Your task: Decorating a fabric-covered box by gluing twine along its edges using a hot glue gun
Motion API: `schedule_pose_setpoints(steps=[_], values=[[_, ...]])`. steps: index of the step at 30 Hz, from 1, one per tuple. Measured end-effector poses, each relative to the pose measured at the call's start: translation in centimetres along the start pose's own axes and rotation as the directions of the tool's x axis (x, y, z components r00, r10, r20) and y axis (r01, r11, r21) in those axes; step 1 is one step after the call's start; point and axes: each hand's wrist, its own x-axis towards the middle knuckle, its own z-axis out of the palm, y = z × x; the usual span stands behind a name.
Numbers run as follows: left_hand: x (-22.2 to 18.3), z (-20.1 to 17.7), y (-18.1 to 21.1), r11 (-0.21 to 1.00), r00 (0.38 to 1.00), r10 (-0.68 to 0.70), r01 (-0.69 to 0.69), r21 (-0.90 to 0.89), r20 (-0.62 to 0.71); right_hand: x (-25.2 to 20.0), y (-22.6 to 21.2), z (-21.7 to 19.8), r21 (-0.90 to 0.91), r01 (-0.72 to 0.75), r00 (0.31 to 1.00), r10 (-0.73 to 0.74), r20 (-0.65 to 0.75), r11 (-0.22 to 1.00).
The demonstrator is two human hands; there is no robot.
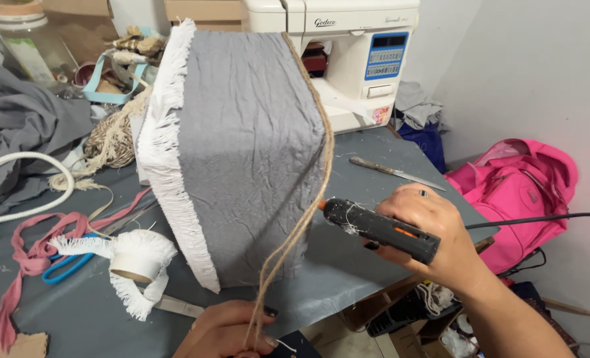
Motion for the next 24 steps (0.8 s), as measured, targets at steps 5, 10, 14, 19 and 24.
schedule_pose_setpoints(steps=[5, 10, 14, 19, 24], values=[[0.6, 0.4, 2.7, 0.998, 0.993, 0.042, -0.038, 0.039, -0.112, -0.4, -0.4, 0.2, -0.002, 0.011, 1.0, -0.011, 0.003, 1.0], [1.4, 0.9, 4.1, 0.996, 0.975, 0.059, -0.042, 0.083, -0.213, 0.0, -0.6, 0.4, 0.016, 0.044, 0.997, -0.043, -0.066, 0.999], [1.5, 1.0, 3.8, 0.994, 0.979, 0.104, -0.096, 0.055, -0.175, -0.8, -0.2, 1.1, -0.011, 0.027, 0.999, -0.027, -0.017, 1.0], [2.1, 0.8, 5.0, 0.998, 0.983, 0.049, -0.042, 0.043, -0.177, -1.4, 0.0, 1.4, -0.015, -0.002, 1.0, 0.002, 0.013, 1.0], [2.9, 1.9, 7.9, 0.989, 0.941, -0.14, 0.15, 0.008, -0.309, -1.6, 0.2, 1.7, -0.021, 0.0, 1.0, 0.0, -0.008, 1.0]])
